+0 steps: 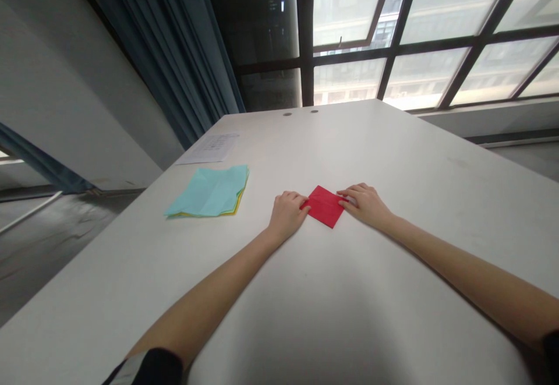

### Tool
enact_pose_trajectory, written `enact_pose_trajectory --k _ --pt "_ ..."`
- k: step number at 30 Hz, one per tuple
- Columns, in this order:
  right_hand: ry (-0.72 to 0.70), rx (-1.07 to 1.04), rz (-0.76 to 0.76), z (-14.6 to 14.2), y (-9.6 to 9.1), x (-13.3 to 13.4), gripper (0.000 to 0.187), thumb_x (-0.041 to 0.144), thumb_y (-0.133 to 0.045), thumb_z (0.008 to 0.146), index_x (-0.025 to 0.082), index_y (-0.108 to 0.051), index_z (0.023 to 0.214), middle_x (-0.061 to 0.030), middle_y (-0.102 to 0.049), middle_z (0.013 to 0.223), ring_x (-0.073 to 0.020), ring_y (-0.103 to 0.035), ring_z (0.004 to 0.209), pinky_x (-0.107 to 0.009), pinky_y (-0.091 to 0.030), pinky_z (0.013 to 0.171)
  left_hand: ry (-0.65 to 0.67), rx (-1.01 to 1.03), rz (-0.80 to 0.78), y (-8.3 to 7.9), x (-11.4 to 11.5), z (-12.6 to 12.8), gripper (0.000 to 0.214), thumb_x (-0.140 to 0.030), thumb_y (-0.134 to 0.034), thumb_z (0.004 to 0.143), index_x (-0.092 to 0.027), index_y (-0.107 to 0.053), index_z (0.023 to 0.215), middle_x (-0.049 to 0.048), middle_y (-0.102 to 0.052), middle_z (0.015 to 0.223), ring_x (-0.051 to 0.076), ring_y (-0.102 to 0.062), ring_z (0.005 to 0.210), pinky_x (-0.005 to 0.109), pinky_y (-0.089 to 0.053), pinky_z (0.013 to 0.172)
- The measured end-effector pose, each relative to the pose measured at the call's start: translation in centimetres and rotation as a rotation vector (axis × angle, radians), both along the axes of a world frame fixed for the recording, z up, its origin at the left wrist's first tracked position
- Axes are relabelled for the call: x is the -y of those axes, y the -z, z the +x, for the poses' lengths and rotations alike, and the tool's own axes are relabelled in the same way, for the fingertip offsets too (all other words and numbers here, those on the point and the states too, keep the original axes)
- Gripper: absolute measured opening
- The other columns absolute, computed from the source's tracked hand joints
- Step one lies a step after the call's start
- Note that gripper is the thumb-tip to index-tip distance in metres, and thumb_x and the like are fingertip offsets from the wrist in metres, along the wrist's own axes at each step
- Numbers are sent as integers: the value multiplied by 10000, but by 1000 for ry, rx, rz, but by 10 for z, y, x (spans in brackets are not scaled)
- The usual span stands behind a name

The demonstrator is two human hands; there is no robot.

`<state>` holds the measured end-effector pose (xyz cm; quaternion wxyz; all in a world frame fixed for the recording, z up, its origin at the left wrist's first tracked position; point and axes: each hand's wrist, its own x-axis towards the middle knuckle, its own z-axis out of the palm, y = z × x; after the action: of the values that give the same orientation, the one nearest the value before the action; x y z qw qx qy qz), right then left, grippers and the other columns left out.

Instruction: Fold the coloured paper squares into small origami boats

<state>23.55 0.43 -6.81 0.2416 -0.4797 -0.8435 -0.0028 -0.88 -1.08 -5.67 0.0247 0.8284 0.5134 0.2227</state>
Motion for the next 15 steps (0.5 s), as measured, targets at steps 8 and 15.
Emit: enact_pose_trajectory --k 8,15 --pt "7 -5 -55 5 4 -1 280 352 -457 854 219 -629 1030 -84 -630 969 -227 -533 893 -385 -404 775 -53 3 -16 0 1 1 247 -357 -512 816 -217 -643 973 61 -610 965 221 -500 960 375 -360 828" --pt "-42 -149 -74 6 9 -4 236 323 -531 802 200 -579 998 -73 -644 930 -225 -552 872 -385 -410 774 -43 24 -2 1 2 1 207 -324 -566 789 -204 -613 951 53 -628 975 220 -502 961 369 -352 823"
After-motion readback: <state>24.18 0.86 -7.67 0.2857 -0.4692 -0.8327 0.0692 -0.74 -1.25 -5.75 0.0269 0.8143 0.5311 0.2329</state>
